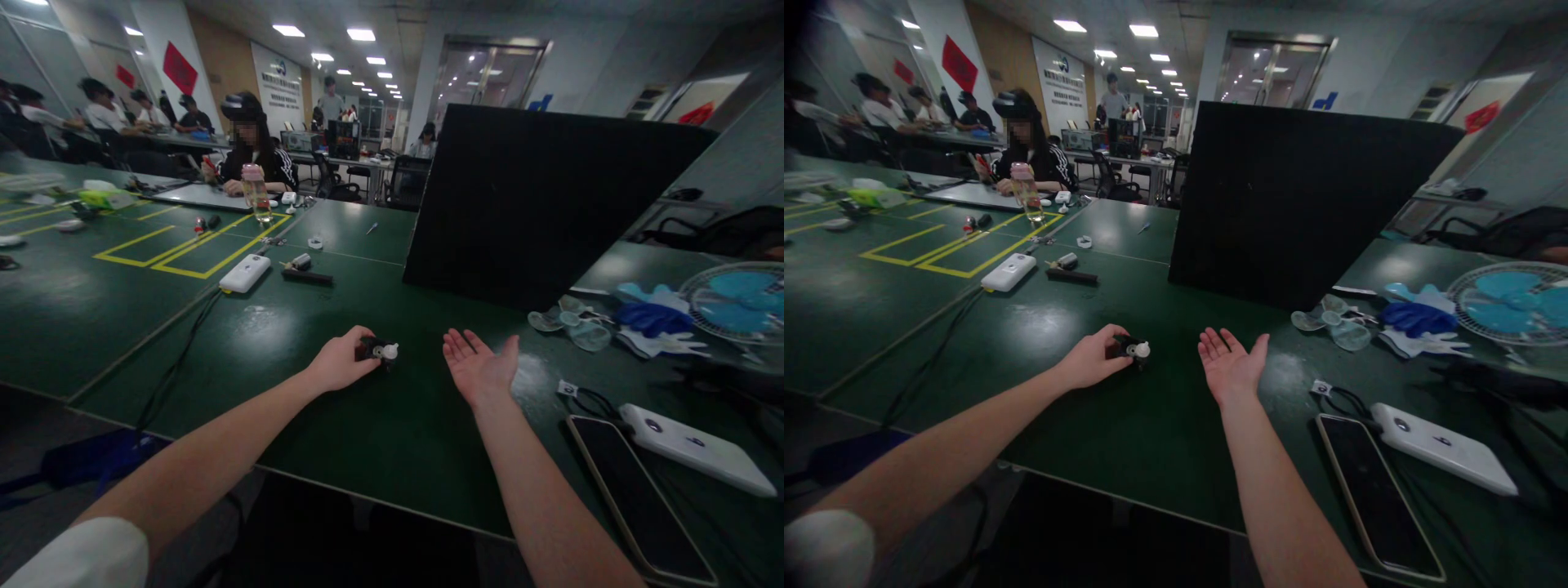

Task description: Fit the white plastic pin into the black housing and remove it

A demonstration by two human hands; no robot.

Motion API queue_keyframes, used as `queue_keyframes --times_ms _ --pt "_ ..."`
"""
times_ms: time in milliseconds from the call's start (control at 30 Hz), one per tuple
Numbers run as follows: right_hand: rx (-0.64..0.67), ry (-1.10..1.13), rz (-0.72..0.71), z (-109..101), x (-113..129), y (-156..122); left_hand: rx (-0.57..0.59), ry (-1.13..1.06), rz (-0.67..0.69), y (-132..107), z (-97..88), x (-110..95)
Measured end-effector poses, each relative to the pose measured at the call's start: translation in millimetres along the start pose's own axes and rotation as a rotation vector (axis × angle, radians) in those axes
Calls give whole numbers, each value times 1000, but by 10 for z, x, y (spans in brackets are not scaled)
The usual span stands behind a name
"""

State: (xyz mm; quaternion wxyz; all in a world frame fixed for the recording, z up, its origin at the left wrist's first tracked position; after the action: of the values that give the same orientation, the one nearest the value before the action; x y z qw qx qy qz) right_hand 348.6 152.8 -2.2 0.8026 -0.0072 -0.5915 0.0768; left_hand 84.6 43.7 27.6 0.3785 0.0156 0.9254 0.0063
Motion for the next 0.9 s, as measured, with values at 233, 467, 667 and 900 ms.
queue_keyframes --times_ms 233,467,667,900 --pt "19 -15 -22 74 44 -50 -10 -16 25 -8 -7 16" --pt "60 140 -1 150 56 -105 -133 134 98 -65 -295 78" --pt "65 243 42 240 35 -157 -288 305 -78 -227 -998 775" --pt "87 272 67 308 6 -166 -356 681 56 -412 -1532 971"
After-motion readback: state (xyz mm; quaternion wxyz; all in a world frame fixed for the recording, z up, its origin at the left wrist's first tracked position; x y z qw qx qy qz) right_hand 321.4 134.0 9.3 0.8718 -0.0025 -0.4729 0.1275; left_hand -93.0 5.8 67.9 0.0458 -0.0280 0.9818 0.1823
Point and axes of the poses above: each hand's wrist, its own y-axis towards the middle knuckle, its own z-axis out of the palm, x = y × z, the point moved 8 cm from there along y, towards the middle knuckle, and after that the axes turned 6 degrees about y, right-handed, at the moved point
